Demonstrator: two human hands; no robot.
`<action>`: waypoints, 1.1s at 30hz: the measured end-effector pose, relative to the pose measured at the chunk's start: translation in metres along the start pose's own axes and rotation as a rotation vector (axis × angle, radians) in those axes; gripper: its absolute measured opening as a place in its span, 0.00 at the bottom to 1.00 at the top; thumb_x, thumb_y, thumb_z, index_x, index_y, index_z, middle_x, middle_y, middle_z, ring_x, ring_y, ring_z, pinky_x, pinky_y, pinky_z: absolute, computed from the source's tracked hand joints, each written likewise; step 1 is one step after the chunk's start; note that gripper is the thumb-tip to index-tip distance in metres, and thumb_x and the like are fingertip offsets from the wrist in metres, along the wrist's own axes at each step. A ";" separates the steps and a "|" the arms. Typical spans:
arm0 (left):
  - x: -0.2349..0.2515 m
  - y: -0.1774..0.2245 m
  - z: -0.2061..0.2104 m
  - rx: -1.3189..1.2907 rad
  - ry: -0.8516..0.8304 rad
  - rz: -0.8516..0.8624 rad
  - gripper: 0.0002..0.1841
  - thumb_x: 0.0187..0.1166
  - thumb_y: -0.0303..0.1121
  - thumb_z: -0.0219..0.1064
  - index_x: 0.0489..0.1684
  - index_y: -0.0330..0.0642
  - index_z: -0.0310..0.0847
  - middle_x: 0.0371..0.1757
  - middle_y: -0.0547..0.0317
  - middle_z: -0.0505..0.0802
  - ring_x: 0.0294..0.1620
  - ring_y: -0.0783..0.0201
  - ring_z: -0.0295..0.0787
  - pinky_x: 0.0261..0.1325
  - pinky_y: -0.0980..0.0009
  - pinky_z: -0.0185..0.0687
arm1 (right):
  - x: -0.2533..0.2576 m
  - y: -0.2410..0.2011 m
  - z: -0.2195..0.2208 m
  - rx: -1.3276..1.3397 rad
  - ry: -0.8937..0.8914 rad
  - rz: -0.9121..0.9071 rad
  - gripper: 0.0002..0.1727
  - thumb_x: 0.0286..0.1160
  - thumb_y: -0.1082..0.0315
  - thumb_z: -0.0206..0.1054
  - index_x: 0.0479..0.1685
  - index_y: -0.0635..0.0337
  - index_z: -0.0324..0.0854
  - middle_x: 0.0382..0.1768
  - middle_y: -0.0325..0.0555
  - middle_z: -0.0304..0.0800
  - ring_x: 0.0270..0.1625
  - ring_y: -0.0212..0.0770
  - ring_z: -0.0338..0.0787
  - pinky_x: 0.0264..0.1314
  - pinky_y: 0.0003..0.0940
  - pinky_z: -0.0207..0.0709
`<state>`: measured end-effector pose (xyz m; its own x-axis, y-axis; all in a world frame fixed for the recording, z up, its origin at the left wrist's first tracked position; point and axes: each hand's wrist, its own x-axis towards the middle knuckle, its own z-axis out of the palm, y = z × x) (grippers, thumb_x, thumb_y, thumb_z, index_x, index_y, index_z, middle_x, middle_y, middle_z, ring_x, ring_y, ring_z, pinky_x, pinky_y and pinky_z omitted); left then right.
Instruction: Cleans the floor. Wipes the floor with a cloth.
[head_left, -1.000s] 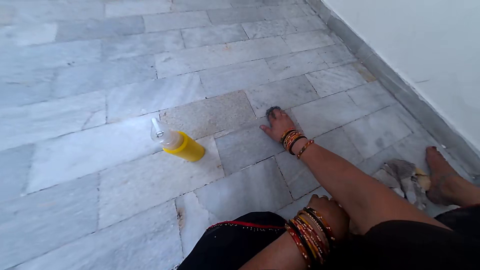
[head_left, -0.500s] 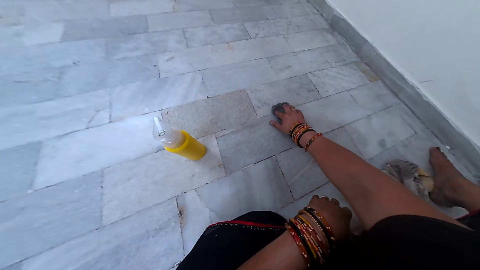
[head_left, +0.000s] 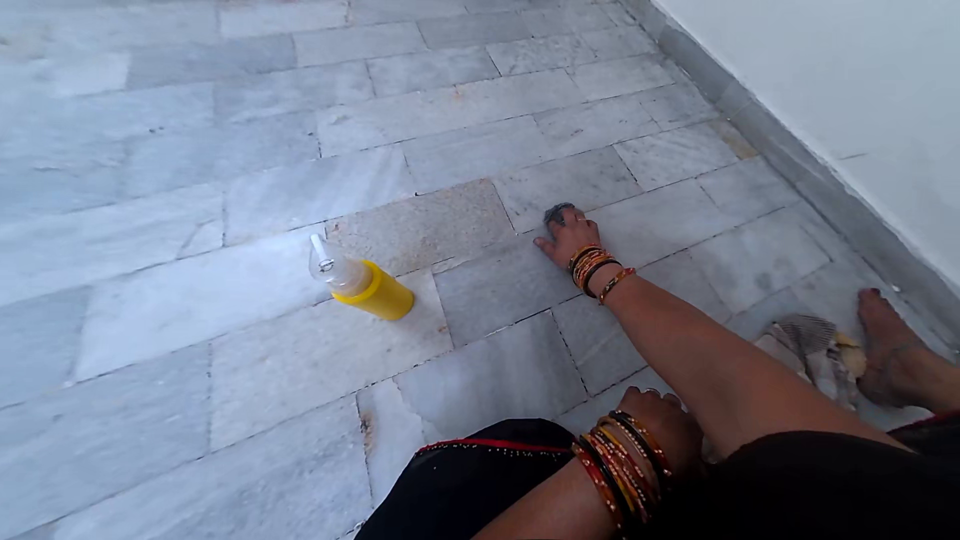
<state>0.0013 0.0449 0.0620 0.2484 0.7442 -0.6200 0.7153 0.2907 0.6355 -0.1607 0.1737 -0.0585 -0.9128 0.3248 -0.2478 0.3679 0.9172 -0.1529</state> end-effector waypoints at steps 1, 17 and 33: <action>0.002 0.000 0.000 0.004 0.013 0.012 0.22 0.91 0.37 0.59 0.75 0.30 0.76 0.77 0.32 0.81 0.81 0.35 0.75 0.76 0.35 0.69 | -0.004 -0.002 0.003 -0.010 0.003 -0.063 0.39 0.85 0.36 0.56 0.80 0.58 0.77 0.88 0.60 0.64 0.91 0.62 0.60 0.85 0.66 0.60; 0.005 -0.002 0.004 -0.007 -0.006 -0.037 0.18 0.90 0.30 0.58 0.69 0.25 0.79 0.76 0.33 0.83 0.81 0.35 0.75 0.78 0.35 0.68 | -0.007 -0.003 0.027 0.329 0.260 -0.188 0.33 0.77 0.70 0.69 0.85 0.60 0.71 0.85 0.65 0.67 0.76 0.67 0.81 0.76 0.61 0.74; -0.004 -0.002 -0.006 -0.042 -0.047 0.005 0.19 0.91 0.25 0.53 0.76 0.26 0.74 0.80 0.31 0.79 0.82 0.35 0.74 0.79 0.37 0.67 | 0.036 -0.032 -0.011 -0.070 -0.089 -0.158 0.30 0.89 0.66 0.53 0.91 0.55 0.64 0.92 0.44 0.61 0.94 0.56 0.58 0.85 0.66 0.59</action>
<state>-0.0051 0.0449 0.0664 0.2832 0.7167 -0.6373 0.6861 0.3129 0.6568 -0.2074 0.1583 -0.0523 -0.9377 0.1568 -0.3102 0.2054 0.9699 -0.1307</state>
